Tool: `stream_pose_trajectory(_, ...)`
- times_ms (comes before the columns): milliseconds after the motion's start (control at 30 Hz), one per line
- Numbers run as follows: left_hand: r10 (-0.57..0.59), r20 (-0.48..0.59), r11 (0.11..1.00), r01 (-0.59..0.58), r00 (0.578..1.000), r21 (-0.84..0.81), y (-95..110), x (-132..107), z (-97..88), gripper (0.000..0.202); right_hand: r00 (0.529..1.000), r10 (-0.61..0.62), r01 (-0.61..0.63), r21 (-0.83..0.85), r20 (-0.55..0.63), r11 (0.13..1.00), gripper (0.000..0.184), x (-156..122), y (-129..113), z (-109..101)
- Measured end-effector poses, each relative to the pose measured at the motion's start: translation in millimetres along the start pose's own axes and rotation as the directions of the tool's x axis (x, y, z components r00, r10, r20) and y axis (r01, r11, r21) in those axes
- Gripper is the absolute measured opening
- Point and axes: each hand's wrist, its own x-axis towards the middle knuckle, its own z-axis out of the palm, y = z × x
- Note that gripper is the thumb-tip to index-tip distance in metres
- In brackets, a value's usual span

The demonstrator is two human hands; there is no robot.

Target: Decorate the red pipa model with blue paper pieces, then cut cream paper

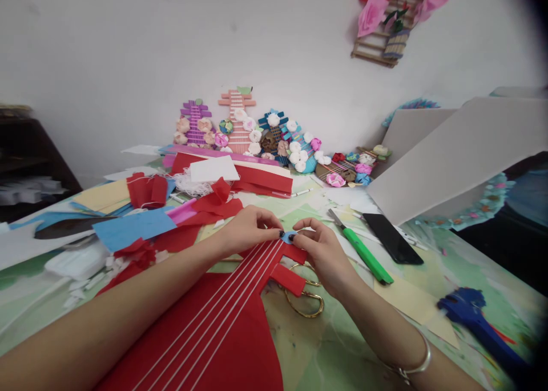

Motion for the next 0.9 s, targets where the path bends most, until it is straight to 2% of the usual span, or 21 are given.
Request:
stream_pose_trajectory(400,-0.019,0.020,1.000,0.020,1.000,-0.019,-1.6,1.7,1.7,0.025,1.000,0.001,-0.001,-0.017,-0.013,1.000,0.029,3.7,2.7,0.8)
stream_pose_trajectory(700,-0.035,-0.013,0.997,0.035,0.999,0.066,-1.4,1.3,2.0,0.026,0.999,0.047,-0.047,-0.069,-0.002,0.996,0.023,3.4,-1.0,-0.5)
stream_pose_trajectory(900,-0.049,0.010,0.997,0.048,0.999,0.053,-1.3,1.6,-2.4,0.027,1.000,-0.020,0.020,-0.083,-0.004,0.996,0.025,5.9,-1.6,-3.8)
